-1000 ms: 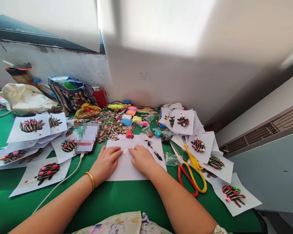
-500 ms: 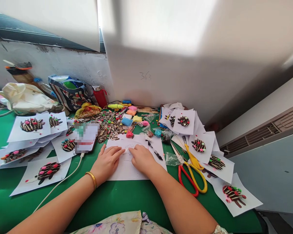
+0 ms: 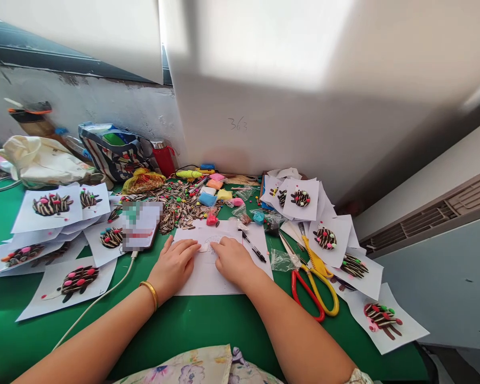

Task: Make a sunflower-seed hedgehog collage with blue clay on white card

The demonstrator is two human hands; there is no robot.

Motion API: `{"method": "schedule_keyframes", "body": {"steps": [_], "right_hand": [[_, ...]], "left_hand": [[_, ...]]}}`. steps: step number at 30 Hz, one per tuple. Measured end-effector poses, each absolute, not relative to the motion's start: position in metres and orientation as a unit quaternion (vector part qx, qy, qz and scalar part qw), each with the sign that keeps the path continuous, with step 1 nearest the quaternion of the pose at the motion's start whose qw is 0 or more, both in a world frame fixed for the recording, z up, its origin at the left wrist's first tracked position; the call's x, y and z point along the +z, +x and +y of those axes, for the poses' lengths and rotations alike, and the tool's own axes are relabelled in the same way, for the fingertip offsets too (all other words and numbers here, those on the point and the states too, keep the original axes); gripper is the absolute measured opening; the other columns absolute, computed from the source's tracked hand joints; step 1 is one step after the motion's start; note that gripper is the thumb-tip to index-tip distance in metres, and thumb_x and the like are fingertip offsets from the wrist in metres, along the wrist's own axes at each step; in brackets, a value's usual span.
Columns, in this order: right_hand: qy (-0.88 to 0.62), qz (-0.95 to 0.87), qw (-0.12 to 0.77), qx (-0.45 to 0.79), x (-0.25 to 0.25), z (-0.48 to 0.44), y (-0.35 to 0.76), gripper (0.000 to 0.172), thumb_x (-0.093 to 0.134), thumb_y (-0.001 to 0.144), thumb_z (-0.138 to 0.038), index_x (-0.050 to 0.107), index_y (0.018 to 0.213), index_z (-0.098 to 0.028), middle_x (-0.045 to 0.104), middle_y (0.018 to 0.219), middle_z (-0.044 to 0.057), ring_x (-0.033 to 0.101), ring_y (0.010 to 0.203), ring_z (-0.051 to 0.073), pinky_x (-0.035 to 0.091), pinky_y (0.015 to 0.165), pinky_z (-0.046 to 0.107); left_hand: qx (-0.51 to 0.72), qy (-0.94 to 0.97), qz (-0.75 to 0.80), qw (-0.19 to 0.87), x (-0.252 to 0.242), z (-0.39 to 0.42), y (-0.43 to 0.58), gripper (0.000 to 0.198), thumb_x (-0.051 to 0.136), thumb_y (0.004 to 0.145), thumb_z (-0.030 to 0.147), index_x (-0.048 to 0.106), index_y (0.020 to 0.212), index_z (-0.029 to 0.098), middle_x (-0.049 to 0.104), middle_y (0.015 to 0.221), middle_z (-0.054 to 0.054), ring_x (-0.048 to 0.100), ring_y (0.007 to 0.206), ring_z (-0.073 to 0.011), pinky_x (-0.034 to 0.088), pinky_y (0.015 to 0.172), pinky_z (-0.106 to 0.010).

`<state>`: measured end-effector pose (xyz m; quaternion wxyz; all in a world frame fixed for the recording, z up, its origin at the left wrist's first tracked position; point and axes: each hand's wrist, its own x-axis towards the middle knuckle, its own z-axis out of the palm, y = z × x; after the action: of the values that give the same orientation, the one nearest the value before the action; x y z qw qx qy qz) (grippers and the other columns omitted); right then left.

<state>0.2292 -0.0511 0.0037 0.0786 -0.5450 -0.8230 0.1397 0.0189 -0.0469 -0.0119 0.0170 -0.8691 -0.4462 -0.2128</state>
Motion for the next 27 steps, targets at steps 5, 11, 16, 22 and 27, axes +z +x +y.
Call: {"method": "schedule_keyframes", "body": {"steps": [5,11,16,22,27], "right_hand": [[-0.544,-0.824,0.077,0.14,0.0038,-0.0512,0.2299,0.05,0.046,0.088,-0.014,0.053,0.137,-0.021,0.06,0.113,0.009,0.052,0.104,0.022,0.039,0.089,0.03],[-0.547,-0.821,0.076,0.146,0.0045,-0.051,0.2297,0.051,0.046,0.087,-0.013,0.053,0.137,-0.02,0.06,0.114,0.01,0.052,0.105,0.022,0.038,0.091,0.031],[-0.546,-0.821,0.082,0.145,0.0049,-0.051,0.2289,0.051,0.046,0.086,-0.013,0.054,0.136,-0.02,0.06,0.112,0.009,0.052,0.105,0.022,0.039,0.092,0.03],[-0.547,-0.822,0.075,0.143,0.0049,-0.0511,0.2287,0.049,0.046,0.087,-0.013,0.054,0.135,-0.021,0.06,0.111,0.009,0.052,0.105,0.022,0.038,0.091,0.03],[-0.543,-0.824,0.07,0.146,0.0045,-0.0506,0.2297,0.05,0.046,0.087,-0.014,0.053,0.136,-0.022,0.059,0.111,0.009,0.052,0.104,0.022,0.038,0.089,0.031]], "left_hand": [[-0.203,-0.889,-0.409,0.027,-0.0093,-0.0476,0.0178,0.031,0.053,0.089,0.014,0.067,0.112,0.029,0.069,0.118,-0.004,0.061,0.114,-0.0246,0.02,0.116,-0.062],[-0.174,-0.891,-0.417,0.031,-0.0085,-0.0485,0.0191,0.035,0.052,0.089,0.015,0.065,0.116,0.032,0.067,0.124,-0.005,0.058,0.119,-0.0271,0.018,0.114,-0.066],[-0.155,-0.895,-0.417,0.031,-0.0091,-0.0489,0.0188,0.041,0.048,0.09,0.014,0.06,0.125,0.034,0.064,0.128,-0.007,0.055,0.122,-0.0281,0.016,0.114,-0.066],[-0.17,-0.885,-0.433,0.023,-0.0126,-0.0478,0.0188,0.045,0.047,0.089,0.012,0.058,0.128,0.03,0.062,0.13,-0.008,0.054,0.124,-0.0276,0.018,0.115,-0.063],[-0.196,-0.878,-0.435,0.03,-0.0073,-0.0484,0.0164,0.028,0.05,0.09,0.014,0.069,0.105,0.027,0.068,0.118,-0.006,0.059,0.114,-0.024,0.025,0.115,-0.057]]}}
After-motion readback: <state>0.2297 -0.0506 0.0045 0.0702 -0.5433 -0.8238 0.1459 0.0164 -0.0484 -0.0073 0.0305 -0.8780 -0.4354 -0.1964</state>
